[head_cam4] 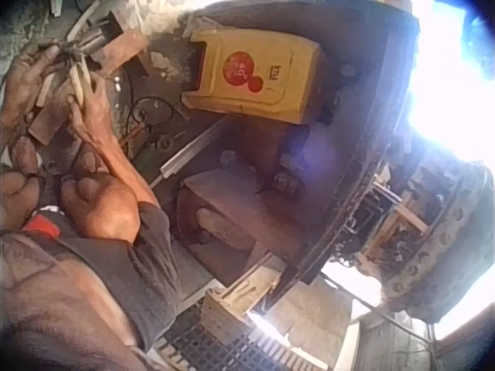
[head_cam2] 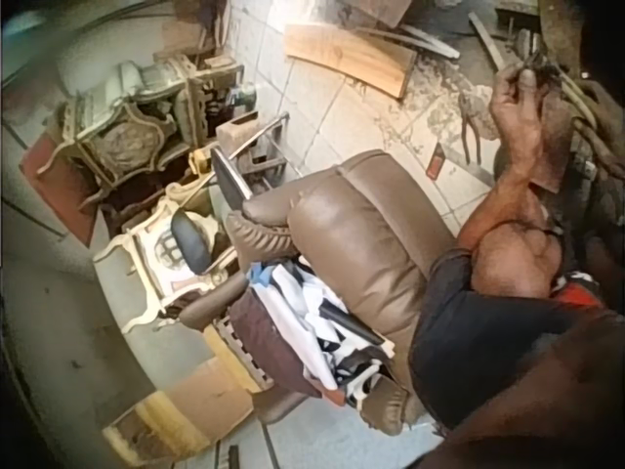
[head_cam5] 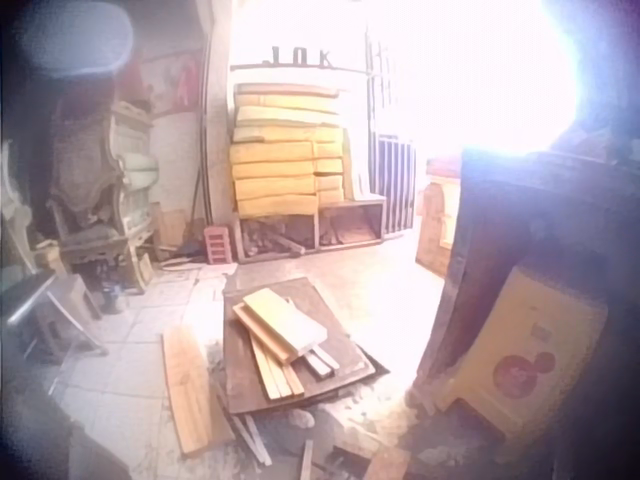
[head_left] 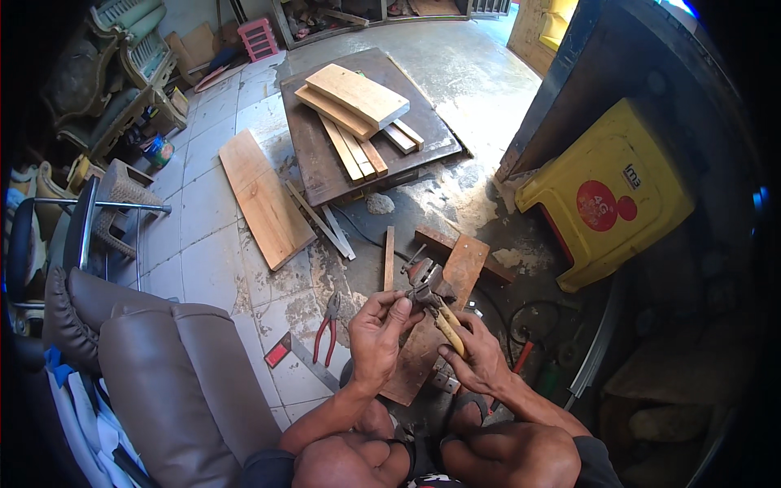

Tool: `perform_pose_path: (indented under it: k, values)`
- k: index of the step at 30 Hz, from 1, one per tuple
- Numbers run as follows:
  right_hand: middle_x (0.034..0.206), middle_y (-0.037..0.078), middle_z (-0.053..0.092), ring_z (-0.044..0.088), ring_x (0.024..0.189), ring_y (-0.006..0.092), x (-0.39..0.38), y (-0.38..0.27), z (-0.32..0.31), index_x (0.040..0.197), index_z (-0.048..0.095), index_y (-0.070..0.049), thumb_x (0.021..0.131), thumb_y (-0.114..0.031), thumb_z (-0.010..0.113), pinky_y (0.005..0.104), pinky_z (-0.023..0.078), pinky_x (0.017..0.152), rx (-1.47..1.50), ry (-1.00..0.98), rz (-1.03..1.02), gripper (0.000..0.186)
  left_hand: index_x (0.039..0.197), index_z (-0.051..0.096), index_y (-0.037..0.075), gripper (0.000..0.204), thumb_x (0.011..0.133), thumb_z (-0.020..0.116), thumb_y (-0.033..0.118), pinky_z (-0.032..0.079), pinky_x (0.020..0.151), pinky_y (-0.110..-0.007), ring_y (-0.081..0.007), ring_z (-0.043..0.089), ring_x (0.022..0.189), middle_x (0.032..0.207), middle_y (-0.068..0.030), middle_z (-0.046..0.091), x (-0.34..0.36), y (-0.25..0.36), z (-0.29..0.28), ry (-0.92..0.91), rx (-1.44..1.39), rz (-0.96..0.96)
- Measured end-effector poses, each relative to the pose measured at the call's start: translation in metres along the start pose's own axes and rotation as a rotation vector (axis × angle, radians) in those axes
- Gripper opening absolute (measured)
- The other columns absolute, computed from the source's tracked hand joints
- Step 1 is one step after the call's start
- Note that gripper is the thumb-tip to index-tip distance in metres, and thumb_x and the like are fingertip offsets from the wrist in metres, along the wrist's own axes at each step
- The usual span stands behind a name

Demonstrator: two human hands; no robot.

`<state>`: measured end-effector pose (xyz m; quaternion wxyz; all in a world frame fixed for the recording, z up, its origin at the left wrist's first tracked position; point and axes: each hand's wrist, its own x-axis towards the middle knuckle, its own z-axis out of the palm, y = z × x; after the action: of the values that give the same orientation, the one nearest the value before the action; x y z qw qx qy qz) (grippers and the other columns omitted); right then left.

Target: The person hammers a metal pin into a hinge component on a wooden block and then uses pliers to bend the metal piece.

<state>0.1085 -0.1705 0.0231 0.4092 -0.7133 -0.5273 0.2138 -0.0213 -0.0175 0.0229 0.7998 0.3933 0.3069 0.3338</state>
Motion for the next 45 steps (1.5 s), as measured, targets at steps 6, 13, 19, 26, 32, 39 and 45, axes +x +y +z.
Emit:
perform_pose_path:
  k: [6, 13, 19, 26, 32, 39, 45]
  values:
    - [0.129, 0.026, 0.059, 0.063, 0.116, 0.0427, -0.001, 0.000, -0.001, 0.136, 0.062, -0.001, 0.090, -0.010, 0.074, 0.0446, 0.052, 0.097, 0.021, -0.003, 0.003, 0.048, 0.118, 0.064, -0.005, 0.020, 0.104, 0.065, 0.010, 0.064, 0.092, -0.035, -0.0177, 0.071, 0.103, 0.111, -0.0118, 0.072, 0.000, 0.000, 0.000, -0.008, 0.028, -0.001]
    - [0.123, 0.025, 0.062, 0.065, 0.109, 0.0416, 0.000, -0.005, -0.002, 0.131, 0.064, 0.000, 0.090, -0.009, 0.075, 0.0445, 0.053, 0.092, 0.034, 0.005, -0.001, 0.044, 0.118, 0.064, -0.005, 0.021, 0.103, 0.066, 0.010, 0.064, 0.091, -0.035, -0.0204, 0.073, 0.101, 0.111, -0.0138, 0.073, 0.000, 0.000, 0.000, -0.004, 0.039, 0.011]
    - [0.120, 0.025, 0.062, 0.065, 0.105, 0.0420, -0.002, -0.001, 0.000, 0.126, 0.064, 0.002, 0.081, -0.002, 0.071, 0.0450, 0.054, 0.090, -0.028, 0.016, -0.022, 0.045, 0.116, 0.065, -0.004, 0.020, 0.102, 0.068, 0.010, 0.065, 0.089, -0.035, -0.0195, 0.074, 0.099, 0.110, -0.0136, 0.073, -0.003, 0.002, 0.000, -0.007, 0.049, 0.018]
    - [0.118, 0.025, 0.060, 0.063, 0.105, 0.0431, -0.005, 0.009, 0.003, 0.129, 0.061, 0.002, 0.075, 0.000, 0.067, 0.0458, 0.054, 0.089, -0.039, -0.040, -0.009, 0.054, 0.113, 0.066, -0.004, 0.018, 0.101, 0.070, 0.009, 0.065, 0.088, -0.035, -0.0183, 0.073, 0.096, 0.106, -0.0122, 0.073, -0.004, 0.001, 0.000, -0.019, 0.025, 0.028]
    - [0.118, 0.025, 0.059, 0.064, 0.105, 0.0431, -0.004, 0.006, 0.002, 0.129, 0.061, 0.002, 0.075, 0.001, 0.066, 0.0455, 0.054, 0.089, -0.046, -0.040, -0.043, 0.054, 0.111, 0.067, -0.004, 0.016, 0.101, 0.070, 0.008, 0.066, 0.088, -0.035, -0.0178, 0.073, 0.096, 0.105, -0.0115, 0.073, -0.005, 0.003, 0.002, -0.023, -0.006, 0.032]
    - [0.111, 0.025, 0.061, 0.065, 0.099, 0.0423, -0.003, 0.005, 0.004, 0.123, 0.065, 0.001, 0.074, 0.011, 0.056, 0.0453, 0.054, 0.084, -0.059, 0.017, -0.035, 0.051, 0.110, 0.067, -0.003, 0.014, 0.101, 0.069, 0.007, 0.066, 0.088, -0.036, -0.0177, 0.073, 0.095, 0.104, -0.0106, 0.073, -0.006, 0.002, 0.001, -0.034, -0.004, 0.027]
    - [0.120, 0.024, 0.060, 0.065, 0.104, 0.0418, -0.005, 0.008, 0.002, 0.131, 0.061, -0.001, 0.077, 0.004, 0.065, 0.0459, 0.055, 0.088, -0.127, -0.007, -0.051, 0.054, 0.111, 0.067, -0.003, 0.014, 0.102, 0.068, 0.008, 0.065, 0.088, -0.036, -0.0181, 0.073, 0.097, 0.106, -0.0109, 0.073, -0.005, 0.003, -0.001, -0.043, 0.005, 0.021]
